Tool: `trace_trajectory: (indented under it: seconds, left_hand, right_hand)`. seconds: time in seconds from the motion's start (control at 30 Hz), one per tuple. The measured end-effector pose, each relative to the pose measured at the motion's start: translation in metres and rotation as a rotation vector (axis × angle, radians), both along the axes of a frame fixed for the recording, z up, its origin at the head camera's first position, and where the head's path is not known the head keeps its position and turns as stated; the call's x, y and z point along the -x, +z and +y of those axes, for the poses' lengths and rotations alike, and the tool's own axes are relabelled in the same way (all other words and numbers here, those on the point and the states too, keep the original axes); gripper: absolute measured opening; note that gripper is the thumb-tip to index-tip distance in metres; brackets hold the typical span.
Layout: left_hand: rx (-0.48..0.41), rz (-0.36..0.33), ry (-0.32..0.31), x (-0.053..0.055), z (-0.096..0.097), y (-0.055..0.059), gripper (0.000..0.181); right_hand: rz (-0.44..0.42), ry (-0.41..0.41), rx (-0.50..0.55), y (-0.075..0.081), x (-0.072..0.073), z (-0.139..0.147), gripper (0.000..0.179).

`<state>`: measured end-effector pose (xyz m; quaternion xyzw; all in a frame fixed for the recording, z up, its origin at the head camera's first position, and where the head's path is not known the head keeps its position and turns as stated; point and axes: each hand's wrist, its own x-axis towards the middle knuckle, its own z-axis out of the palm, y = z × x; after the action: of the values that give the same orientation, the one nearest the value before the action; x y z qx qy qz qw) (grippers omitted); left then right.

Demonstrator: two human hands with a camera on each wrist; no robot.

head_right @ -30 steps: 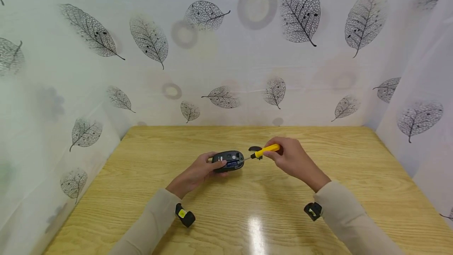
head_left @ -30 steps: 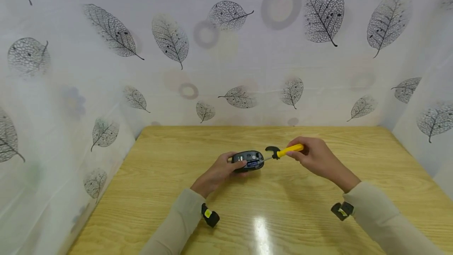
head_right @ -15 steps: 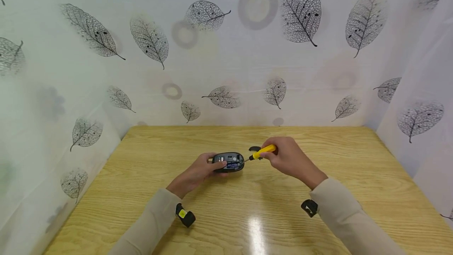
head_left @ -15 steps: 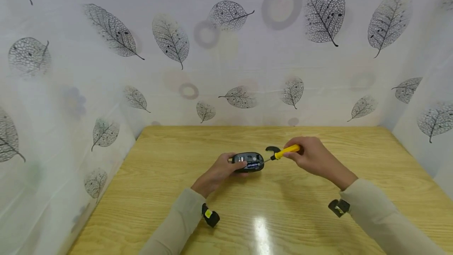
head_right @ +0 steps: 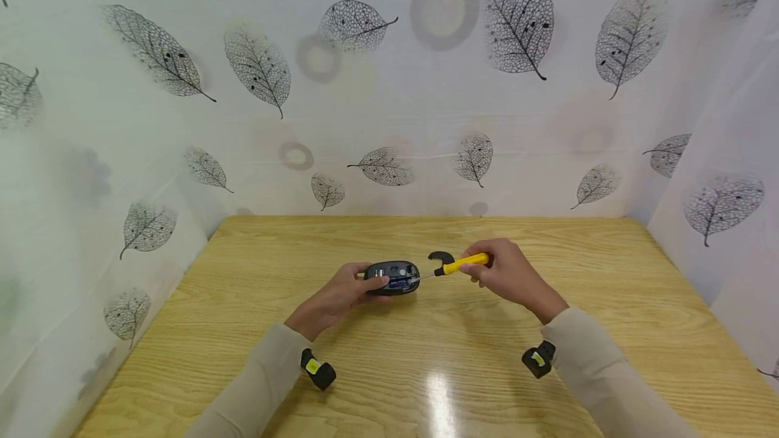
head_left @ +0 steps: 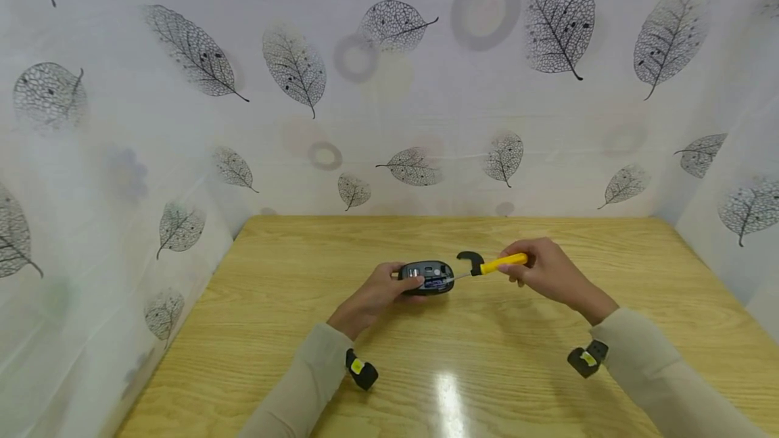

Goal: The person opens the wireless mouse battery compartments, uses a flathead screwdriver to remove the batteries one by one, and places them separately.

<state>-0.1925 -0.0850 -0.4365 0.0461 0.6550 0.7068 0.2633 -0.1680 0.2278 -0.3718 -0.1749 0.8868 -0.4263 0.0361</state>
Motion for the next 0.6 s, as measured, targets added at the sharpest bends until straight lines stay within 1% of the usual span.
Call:
trace_trajectory:
  seconds: [0.1, 0.37, 0.6]
  left_hand:
    - [0.004, 0.0, -0.003, 0.0, -0.001, 0.0, 0.053]
    - [-0.009, -0.021, 0.005, 0.0, -0.002, 0.001, 0.052]
    - [-0.016, -0.033, -0.008, 0.001, -0.003, 0.001, 0.053]
  right_hand:
    - [-0.025, 0.009, 0.012, -0.003, 0.0, 0.003, 0.024]
    - [-0.054, 0.056, -0.022, -0.013, 0.002, 0.007, 0.017]
    - [-0.063, 0.07, -0.002, -0.022, 0.005, 0.012, 0.022]
